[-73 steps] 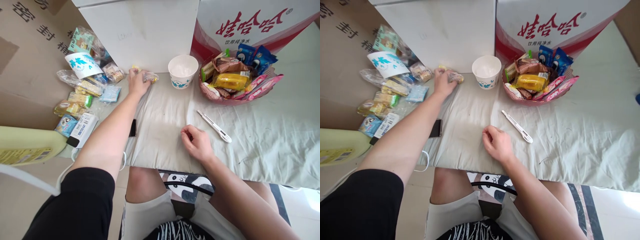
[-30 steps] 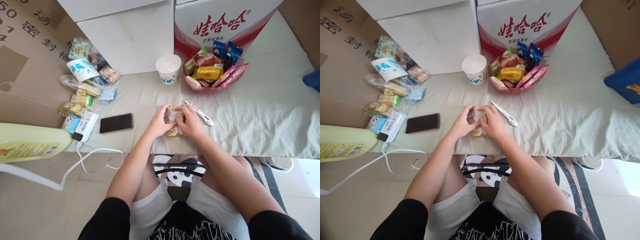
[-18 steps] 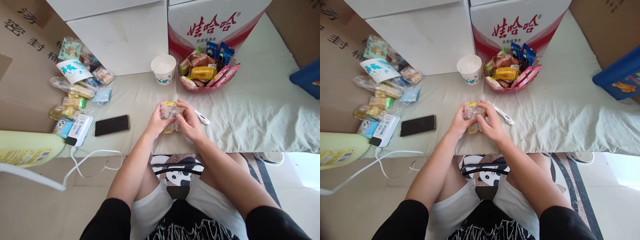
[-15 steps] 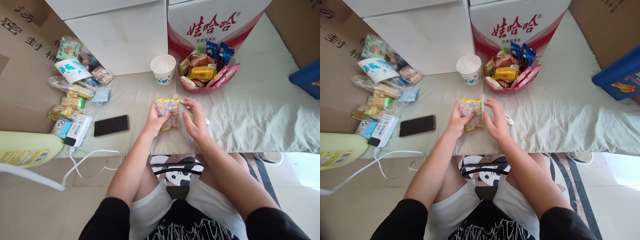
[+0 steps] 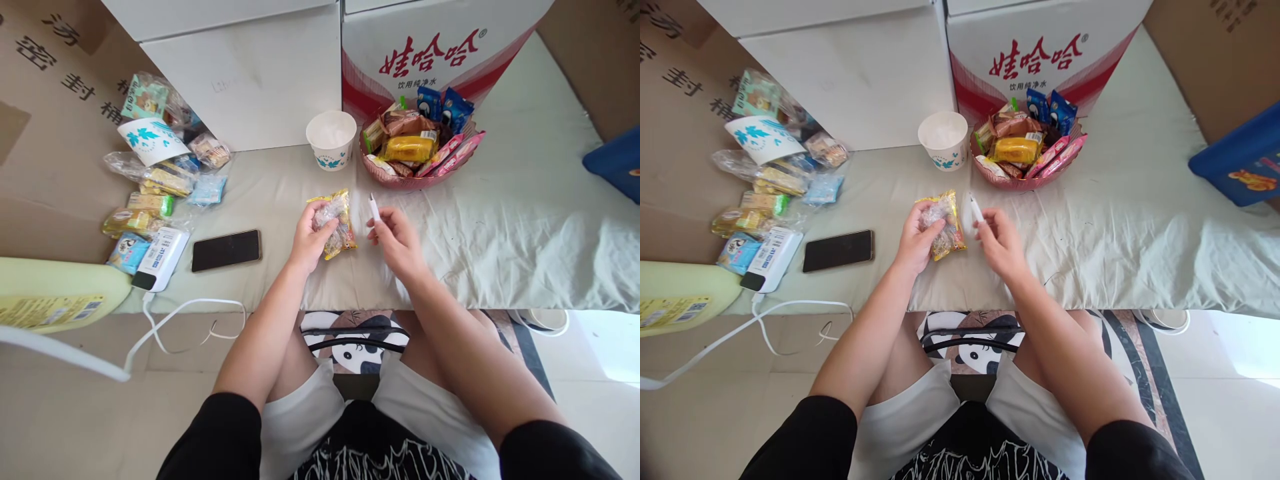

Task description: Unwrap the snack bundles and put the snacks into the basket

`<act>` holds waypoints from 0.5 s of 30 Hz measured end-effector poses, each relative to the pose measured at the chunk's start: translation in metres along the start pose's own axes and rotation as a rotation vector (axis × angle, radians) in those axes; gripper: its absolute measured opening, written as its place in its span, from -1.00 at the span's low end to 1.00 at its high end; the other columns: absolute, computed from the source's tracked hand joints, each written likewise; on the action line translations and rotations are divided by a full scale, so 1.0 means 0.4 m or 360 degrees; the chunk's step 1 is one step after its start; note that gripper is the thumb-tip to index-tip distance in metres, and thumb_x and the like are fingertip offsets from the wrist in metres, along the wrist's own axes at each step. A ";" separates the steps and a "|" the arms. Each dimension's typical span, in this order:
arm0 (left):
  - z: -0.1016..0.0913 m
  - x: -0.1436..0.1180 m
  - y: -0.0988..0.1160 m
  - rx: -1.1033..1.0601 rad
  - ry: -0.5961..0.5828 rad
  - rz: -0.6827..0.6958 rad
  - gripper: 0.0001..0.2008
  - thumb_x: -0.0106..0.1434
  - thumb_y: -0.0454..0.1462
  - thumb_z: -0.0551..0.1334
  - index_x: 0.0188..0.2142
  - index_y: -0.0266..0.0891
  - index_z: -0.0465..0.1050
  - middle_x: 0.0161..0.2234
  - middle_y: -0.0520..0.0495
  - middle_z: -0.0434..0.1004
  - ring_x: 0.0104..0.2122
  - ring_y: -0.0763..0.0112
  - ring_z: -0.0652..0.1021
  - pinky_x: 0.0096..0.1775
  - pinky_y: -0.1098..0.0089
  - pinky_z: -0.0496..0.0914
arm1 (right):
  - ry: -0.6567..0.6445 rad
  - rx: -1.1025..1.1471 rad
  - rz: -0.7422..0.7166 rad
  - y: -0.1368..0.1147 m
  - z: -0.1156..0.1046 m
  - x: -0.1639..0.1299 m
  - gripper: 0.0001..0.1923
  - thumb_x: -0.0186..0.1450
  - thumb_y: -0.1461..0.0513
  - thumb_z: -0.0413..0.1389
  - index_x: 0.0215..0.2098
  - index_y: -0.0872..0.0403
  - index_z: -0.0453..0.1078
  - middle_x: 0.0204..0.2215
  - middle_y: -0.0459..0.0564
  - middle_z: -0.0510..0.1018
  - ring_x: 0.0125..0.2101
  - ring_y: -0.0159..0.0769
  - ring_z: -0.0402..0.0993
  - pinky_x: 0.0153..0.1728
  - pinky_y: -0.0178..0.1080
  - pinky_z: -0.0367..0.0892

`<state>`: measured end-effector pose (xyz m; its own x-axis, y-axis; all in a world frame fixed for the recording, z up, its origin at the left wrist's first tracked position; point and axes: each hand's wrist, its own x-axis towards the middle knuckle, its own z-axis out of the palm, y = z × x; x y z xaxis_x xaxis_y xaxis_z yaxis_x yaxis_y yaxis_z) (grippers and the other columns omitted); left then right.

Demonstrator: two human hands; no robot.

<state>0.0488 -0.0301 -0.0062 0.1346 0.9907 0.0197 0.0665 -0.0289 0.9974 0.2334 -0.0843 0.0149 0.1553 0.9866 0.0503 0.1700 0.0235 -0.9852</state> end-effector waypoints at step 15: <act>0.012 -0.005 -0.008 -0.0033 0.0164 0.0230 -0.40 0.18 0.17 0.41 0.06 -0.03 0.34 -0.17 -0.02 0.53 -0.32 0.43 0.57 -0.24 0.38 0.48 | -0.0239 0.0256 0.0219 -0.006 0.050 -0.014 -0.58 0.32 -0.10 0.15 -0.08 0.03 0.45 -0.29 -0.03 0.61 -0.44 -0.35 0.54 -0.52 -0.33 0.38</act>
<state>0.0532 -0.0326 -0.0099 0.0391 0.9848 0.1690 0.0333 -0.1703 0.9848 0.2125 -0.0865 0.0138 0.0177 0.9949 -0.0990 -0.0015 -0.0990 -0.9951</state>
